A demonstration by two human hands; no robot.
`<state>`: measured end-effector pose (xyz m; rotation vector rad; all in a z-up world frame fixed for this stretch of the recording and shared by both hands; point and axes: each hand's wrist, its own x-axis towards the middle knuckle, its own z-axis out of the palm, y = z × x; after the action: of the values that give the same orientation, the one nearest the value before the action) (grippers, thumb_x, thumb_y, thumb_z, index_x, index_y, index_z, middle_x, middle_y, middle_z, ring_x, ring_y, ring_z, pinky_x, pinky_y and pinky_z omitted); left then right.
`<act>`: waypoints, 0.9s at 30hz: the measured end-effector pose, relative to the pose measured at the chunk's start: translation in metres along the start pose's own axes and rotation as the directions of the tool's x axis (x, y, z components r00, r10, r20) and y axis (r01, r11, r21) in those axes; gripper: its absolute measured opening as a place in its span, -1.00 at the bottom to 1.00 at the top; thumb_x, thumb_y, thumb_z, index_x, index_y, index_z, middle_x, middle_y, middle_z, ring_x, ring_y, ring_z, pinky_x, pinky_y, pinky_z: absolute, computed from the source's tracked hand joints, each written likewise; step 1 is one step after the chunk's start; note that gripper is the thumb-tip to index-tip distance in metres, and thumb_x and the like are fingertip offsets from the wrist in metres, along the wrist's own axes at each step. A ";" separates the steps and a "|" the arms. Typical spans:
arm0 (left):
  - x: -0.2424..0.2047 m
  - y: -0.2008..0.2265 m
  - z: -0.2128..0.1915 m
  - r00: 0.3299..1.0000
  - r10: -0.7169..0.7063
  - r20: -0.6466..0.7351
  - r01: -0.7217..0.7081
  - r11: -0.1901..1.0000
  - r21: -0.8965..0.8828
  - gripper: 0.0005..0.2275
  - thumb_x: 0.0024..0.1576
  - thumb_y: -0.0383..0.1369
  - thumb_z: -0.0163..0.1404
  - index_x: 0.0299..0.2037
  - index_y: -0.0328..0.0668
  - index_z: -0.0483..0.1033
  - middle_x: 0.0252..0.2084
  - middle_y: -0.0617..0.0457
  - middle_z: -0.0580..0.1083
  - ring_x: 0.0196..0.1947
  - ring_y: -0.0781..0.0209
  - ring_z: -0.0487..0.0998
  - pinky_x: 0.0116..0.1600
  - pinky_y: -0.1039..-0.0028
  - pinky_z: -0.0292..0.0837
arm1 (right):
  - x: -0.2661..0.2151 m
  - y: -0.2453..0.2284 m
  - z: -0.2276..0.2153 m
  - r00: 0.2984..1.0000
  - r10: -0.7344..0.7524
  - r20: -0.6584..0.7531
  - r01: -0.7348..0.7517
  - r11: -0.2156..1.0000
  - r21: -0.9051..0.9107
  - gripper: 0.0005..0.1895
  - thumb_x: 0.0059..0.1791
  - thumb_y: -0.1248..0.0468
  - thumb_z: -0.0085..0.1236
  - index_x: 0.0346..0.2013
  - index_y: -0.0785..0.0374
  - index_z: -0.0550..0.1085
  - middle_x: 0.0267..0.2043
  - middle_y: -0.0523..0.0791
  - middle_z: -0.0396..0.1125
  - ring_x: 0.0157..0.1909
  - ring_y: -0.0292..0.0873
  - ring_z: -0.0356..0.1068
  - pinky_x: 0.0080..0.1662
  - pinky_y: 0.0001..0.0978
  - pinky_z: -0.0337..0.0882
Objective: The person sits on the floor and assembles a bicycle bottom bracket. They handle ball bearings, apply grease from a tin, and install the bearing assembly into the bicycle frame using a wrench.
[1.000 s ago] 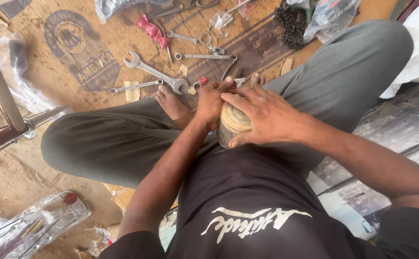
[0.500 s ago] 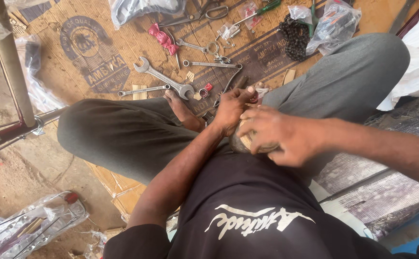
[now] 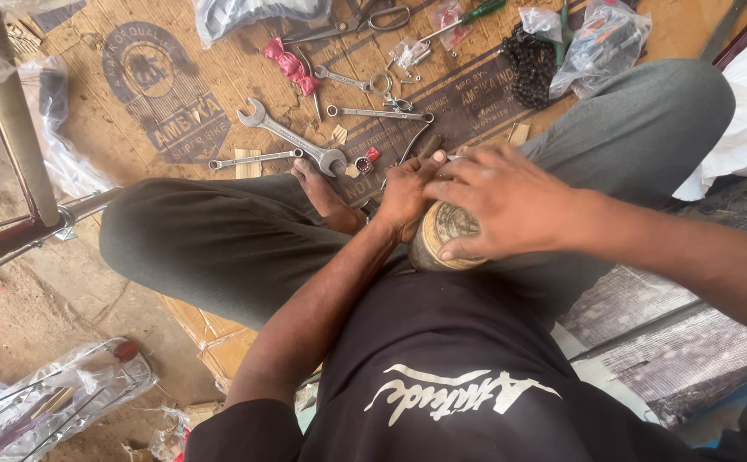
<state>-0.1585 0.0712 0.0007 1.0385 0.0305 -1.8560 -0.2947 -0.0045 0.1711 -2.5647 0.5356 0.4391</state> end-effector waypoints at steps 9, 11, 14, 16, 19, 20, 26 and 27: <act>0.005 -0.003 -0.002 1.000 -0.020 0.009 0.020 1.000 0.001 -0.72 0.25 -0.27 0.09 -0.15 -0.46 0.44 -0.31 -0.11 0.52 -0.39 0.20 0.57 -0.32 0.44 0.59 | -0.009 -0.012 -0.005 0.955 -0.296 -0.034 0.298 0.950 0.090 -0.28 -0.07 -0.29 0.25 0.20 0.01 0.33 0.40 0.05 0.17 0.36 0.17 0.21 0.18 0.16 0.30; 0.004 0.000 -0.002 1.000 -0.017 -0.004 0.017 0.999 -0.034 -0.75 0.20 -0.32 0.10 -0.14 -0.45 0.48 -0.32 -0.09 0.52 -0.39 0.20 0.58 -0.31 0.43 0.61 | -0.002 -0.023 -0.005 0.948 0.080 0.307 -0.090 0.996 0.019 -0.06 -0.06 -0.31 0.23 0.43 0.03 0.11 0.44 0.18 0.00 0.35 0.26 0.15 0.21 0.17 0.29; -0.002 0.003 -0.003 0.998 -0.041 -0.049 0.045 0.995 0.090 -0.74 0.21 -0.28 0.10 -0.22 -0.43 0.48 -0.39 -0.10 0.51 -0.52 0.21 0.54 -0.45 0.45 0.53 | -0.006 -0.034 -0.008 0.928 0.080 0.363 -0.096 0.995 0.027 -0.05 -0.10 -0.13 0.25 0.47 0.07 0.09 0.40 0.16 0.02 0.32 0.24 0.18 0.26 0.11 0.30; 0.000 0.001 -0.003 0.998 -0.024 -0.050 0.030 0.992 0.124 -0.74 0.22 -0.26 0.09 -0.24 -0.40 0.47 -0.40 -0.06 0.51 -0.52 0.26 0.52 -0.47 0.47 0.49 | -0.010 -0.031 -0.009 0.944 -0.120 0.307 0.118 0.993 0.026 -0.22 -0.15 -0.05 0.30 0.30 -0.06 0.22 0.43 0.03 0.05 0.40 0.19 0.13 0.30 0.10 0.27; 0.002 -0.006 -0.006 1.000 0.006 -0.017 -0.004 0.995 0.096 -0.73 0.24 -0.25 0.10 -0.23 -0.41 0.47 -0.38 -0.04 0.52 -0.47 0.29 0.53 -0.40 0.50 0.51 | -0.005 -0.022 -0.015 0.942 -0.290 0.171 0.297 0.955 -0.015 -0.31 -0.22 -0.13 0.39 0.14 -0.21 0.34 0.51 -0.06 0.03 0.53 0.21 0.00 0.30 0.19 0.18; 0.003 -0.007 -0.008 1.000 0.020 -0.005 -0.020 0.997 0.072 -0.72 0.25 -0.25 0.10 -0.22 -0.42 0.46 -0.36 -0.04 0.52 -0.44 0.29 0.54 -0.36 0.50 0.53 | 0.000 -0.022 -0.019 0.966 -0.255 0.036 0.254 0.967 0.030 -0.16 -0.25 -0.17 0.40 0.23 -0.05 0.30 0.46 0.01 0.05 0.46 0.27 0.02 0.24 0.25 0.17; 0.003 -0.005 -0.010 0.997 -0.037 -0.064 0.049 0.978 0.202 -0.70 0.21 -0.21 0.07 -0.21 -0.40 0.48 -0.38 -0.05 0.54 -0.44 0.25 0.58 -0.38 0.47 0.57 | 0.004 -0.036 -0.025 0.866 0.056 0.498 -0.111 0.991 0.081 0.01 -0.19 0.00 0.29 0.48 -0.06 0.05 0.56 0.05 -0.14 0.43 0.26 -0.02 0.32 0.20 0.14; 0.005 -0.005 -0.010 0.999 0.022 -0.049 -0.007 0.958 0.287 -0.69 0.24 -0.21 0.07 -0.21 -0.42 0.50 -0.36 -0.05 0.55 -0.42 0.28 0.57 -0.36 0.50 0.57 | 0.001 -0.032 -0.018 0.907 -0.103 0.409 0.085 0.994 0.061 -0.03 -0.23 0.06 0.30 0.44 -0.08 0.13 0.57 0.01 -0.11 0.45 0.23 -0.09 0.28 0.23 0.10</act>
<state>-0.1560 0.0748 -0.0108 1.2818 -0.2222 -1.8556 -0.2761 0.0114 0.1980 -2.3472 0.2614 0.8964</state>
